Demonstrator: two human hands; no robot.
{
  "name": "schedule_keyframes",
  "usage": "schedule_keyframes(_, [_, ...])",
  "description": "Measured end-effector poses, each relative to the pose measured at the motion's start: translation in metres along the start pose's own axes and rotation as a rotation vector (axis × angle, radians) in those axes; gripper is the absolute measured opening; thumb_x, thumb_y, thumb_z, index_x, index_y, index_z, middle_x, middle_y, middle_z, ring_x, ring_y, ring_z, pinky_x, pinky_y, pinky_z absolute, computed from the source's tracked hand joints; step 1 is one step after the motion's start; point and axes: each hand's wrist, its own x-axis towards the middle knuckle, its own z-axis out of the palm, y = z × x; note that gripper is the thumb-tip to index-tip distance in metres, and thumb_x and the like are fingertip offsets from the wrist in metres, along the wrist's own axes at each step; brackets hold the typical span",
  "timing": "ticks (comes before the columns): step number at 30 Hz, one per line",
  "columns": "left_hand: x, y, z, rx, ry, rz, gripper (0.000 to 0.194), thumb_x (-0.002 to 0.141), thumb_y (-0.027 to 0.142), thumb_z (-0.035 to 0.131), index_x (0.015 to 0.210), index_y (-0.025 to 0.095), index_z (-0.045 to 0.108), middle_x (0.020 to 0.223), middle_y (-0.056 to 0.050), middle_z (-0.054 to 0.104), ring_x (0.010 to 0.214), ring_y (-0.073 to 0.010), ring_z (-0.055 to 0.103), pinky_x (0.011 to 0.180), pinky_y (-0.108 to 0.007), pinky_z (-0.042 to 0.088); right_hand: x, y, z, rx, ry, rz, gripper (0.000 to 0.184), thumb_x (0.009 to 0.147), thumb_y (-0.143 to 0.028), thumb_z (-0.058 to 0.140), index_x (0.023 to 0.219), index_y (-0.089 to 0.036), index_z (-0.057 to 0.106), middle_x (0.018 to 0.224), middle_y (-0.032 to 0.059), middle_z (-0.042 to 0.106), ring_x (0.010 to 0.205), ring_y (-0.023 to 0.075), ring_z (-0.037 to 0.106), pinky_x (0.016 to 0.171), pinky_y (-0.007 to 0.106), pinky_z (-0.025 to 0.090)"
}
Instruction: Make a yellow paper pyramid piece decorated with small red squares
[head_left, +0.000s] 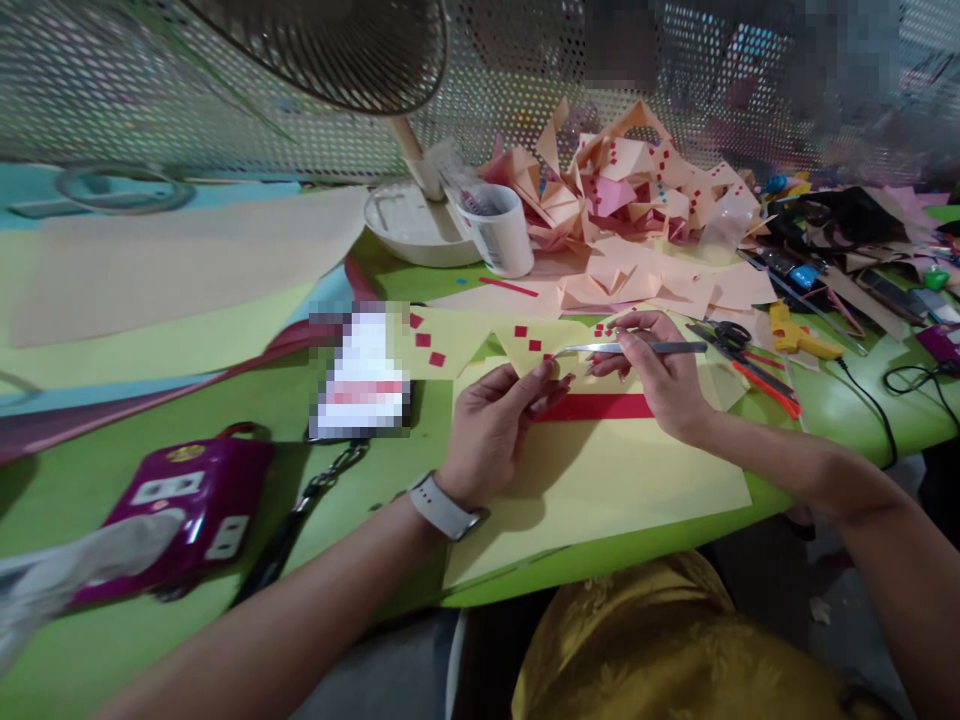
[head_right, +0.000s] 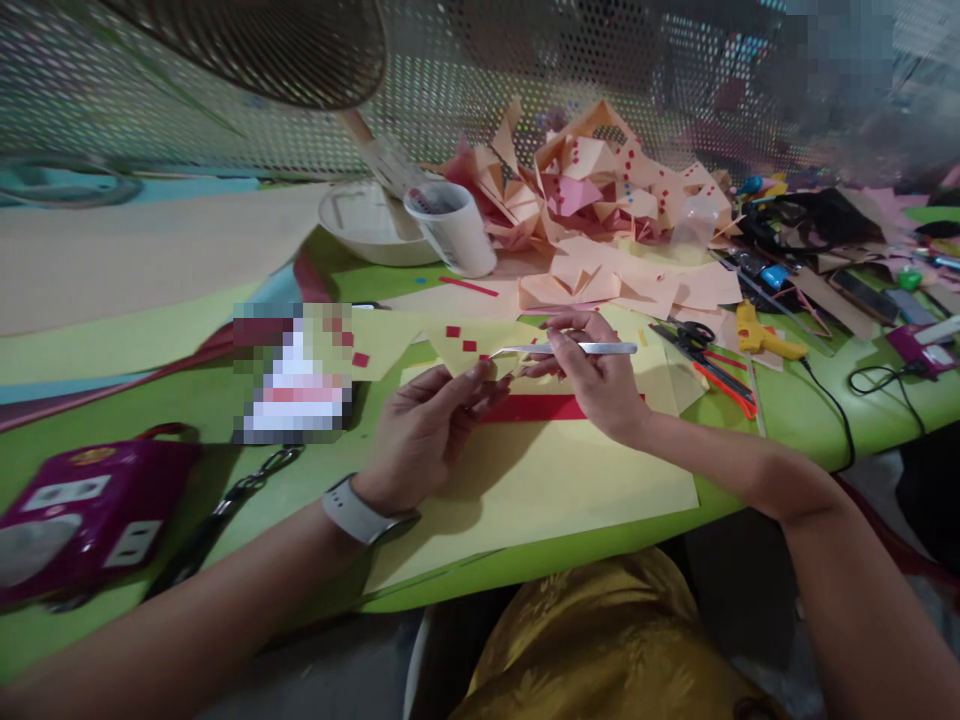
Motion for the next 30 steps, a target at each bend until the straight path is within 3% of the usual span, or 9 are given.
schedule_keyframes(8, [0.0, 0.002, -0.001, 0.009, -0.008, -0.02, 0.03, 0.053, 0.035, 0.093, 0.063, 0.017, 0.071, 0.06, 0.002, 0.067, 0.063, -0.0129, 0.069, 0.055, -0.019, 0.053, 0.009, -0.003, -0.008, -0.044, 0.063, -0.041, 0.03, 0.091, -0.049, 0.058, 0.099, -0.023, 0.047, 0.073, -0.0039, 0.065, 0.06, 0.0112, 0.069, 0.053, 0.023, 0.048])
schedule_keyframes(16, [0.0, 0.002, -0.001, 0.032, -0.016, -0.026, 0.029, 0.055, 0.035, 0.091, 0.064, 0.017, 0.07, 0.062, 0.001, 0.068, 0.063, -0.0134, 0.069, 0.059, -0.022, 0.055, 0.025, -0.014, -0.025, -0.131, 0.145, -0.23, 0.027, 0.093, -0.049, 0.054, 0.102, -0.025, 0.047, 0.077, -0.0024, 0.066, 0.071, 0.0126, 0.072, 0.053, 0.022, 0.047])
schedule_keyframes(24, [-0.001, 0.003, 0.0, 0.052, -0.009, -0.046, 0.034, 0.051, 0.037, 0.093, 0.071, 0.017, 0.074, 0.066, 0.0, 0.071, 0.064, -0.0138, 0.069, 0.063, -0.023, 0.056, 0.058, -0.036, -0.06, -0.186, 0.472, -0.401, 0.018, 0.09, -0.042, 0.051, 0.098, -0.028, 0.045, 0.085, 0.0009, 0.066, 0.083, 0.0193, 0.072, 0.058, 0.03, 0.051])
schedule_keyframes(27, [-0.001, 0.004, 0.0, 0.062, -0.008, -0.06, 0.034, 0.05, 0.038, 0.093, 0.069, 0.017, 0.074, 0.065, 0.0, 0.07, 0.065, -0.0148, 0.07, 0.066, -0.024, 0.057, 0.069, -0.048, -0.076, -0.218, 0.582, -0.422, 0.01, 0.092, -0.036, 0.048, 0.098, -0.028, 0.044, 0.08, -0.0005, 0.065, 0.076, 0.0155, 0.071, 0.056, 0.026, 0.048])
schedule_keyframes(30, [-0.002, 0.004, -0.001, 0.064, -0.021, -0.061, 0.035, 0.05, 0.039, 0.093, 0.068, 0.017, 0.073, 0.065, 0.0, 0.07, 0.066, -0.0155, 0.07, 0.068, -0.026, 0.058, 0.076, -0.056, -0.087, -0.111, 0.653, -0.473, 0.013, 0.097, -0.037, 0.044, 0.102, -0.025, 0.044, 0.082, -0.0015, 0.068, 0.069, 0.0106, 0.07, 0.053, 0.02, 0.045])
